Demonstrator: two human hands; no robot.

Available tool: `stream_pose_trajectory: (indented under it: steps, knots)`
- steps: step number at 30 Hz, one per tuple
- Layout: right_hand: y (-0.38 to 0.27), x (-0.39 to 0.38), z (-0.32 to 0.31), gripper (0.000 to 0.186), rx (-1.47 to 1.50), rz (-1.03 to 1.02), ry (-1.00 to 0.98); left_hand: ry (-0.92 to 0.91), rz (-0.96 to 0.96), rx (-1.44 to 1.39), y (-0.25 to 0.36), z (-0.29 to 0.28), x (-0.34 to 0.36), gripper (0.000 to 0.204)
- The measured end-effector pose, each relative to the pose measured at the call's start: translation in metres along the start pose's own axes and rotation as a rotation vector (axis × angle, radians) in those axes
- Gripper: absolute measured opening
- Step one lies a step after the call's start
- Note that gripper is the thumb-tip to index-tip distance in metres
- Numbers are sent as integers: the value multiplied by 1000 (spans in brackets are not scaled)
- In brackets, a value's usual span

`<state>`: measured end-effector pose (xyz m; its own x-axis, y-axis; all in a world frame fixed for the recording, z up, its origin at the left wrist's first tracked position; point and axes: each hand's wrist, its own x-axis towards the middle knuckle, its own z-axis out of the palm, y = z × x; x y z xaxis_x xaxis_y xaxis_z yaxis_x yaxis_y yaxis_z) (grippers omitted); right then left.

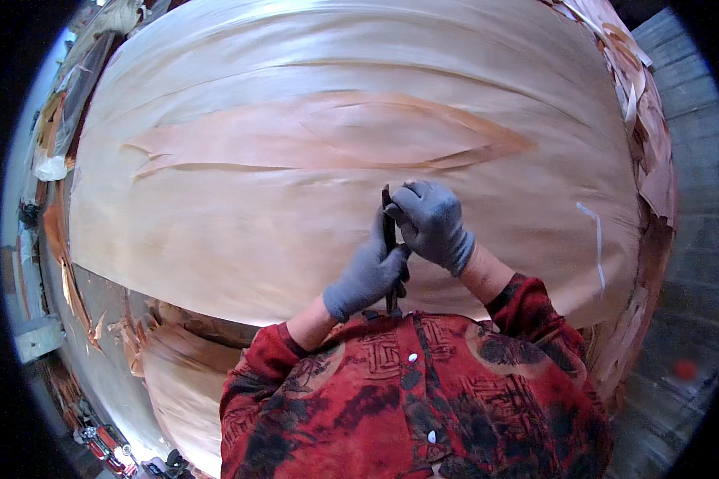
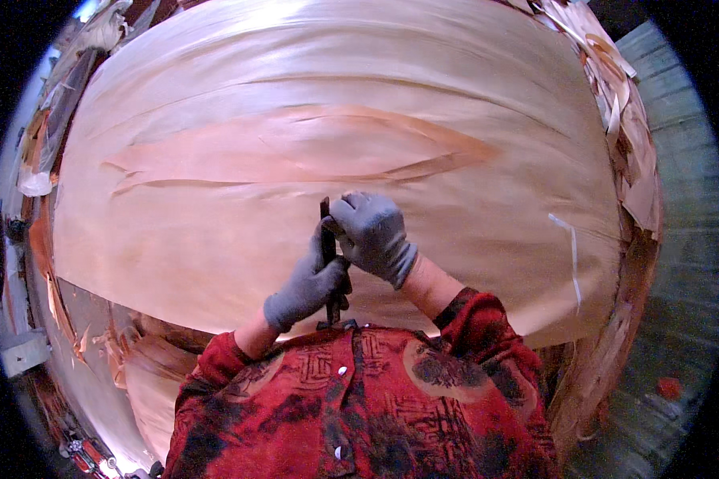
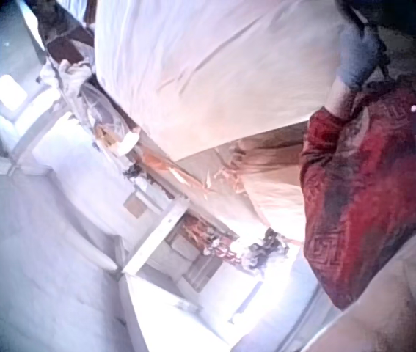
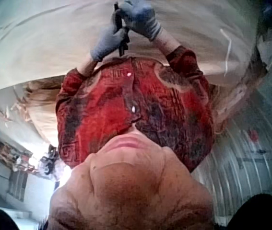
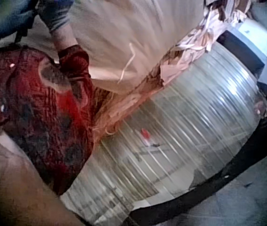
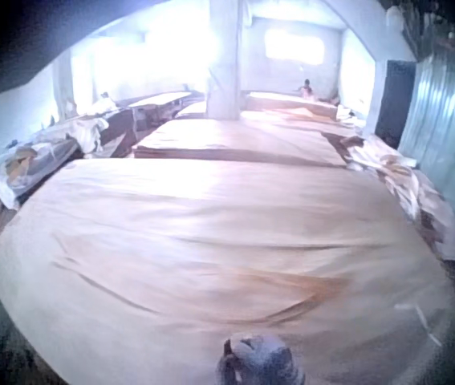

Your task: The person applies thin sheets of wood veneer to a large curved surface, smoothing them down and trimming the edges with a utility knife. They use small pieces of tape to secure the veneer in place and occasionally adjust the position of the sheets to ensure proper alignment.

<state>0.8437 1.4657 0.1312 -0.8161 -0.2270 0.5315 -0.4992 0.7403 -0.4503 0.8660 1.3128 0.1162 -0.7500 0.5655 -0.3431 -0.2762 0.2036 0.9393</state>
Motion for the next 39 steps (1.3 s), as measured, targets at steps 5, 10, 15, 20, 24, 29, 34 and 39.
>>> stream_pose_trajectory:
  steps: [5,10,15,20,24,29,34,39]
  knots:
    - [4,3,-16,13,-54,2,-188,-113,-221,-417,11,-14,-2,40]
    - [0,5,-20,9,-85,137,-312,-39,-260,-408,10,-9,3,29]
    - [0,1,-20,13,-56,234,-390,-14,-239,-341,4,-5,4,33]
    - [12,1,-33,23,73,459,-227,-23,-206,-484,3,-11,0,42]
    - [24,-8,-19,22,825,866,-139,-71,-207,-488,7,-15,-3,45]
    - [18,-12,-2,16,870,909,-173,-62,-218,-430,11,-14,-5,46]
    - [39,-14,-7,16,930,1023,17,-165,-264,-431,9,-21,-14,36]
    - [56,-18,-21,16,845,1046,214,-122,-448,-255,1,-40,-30,28]
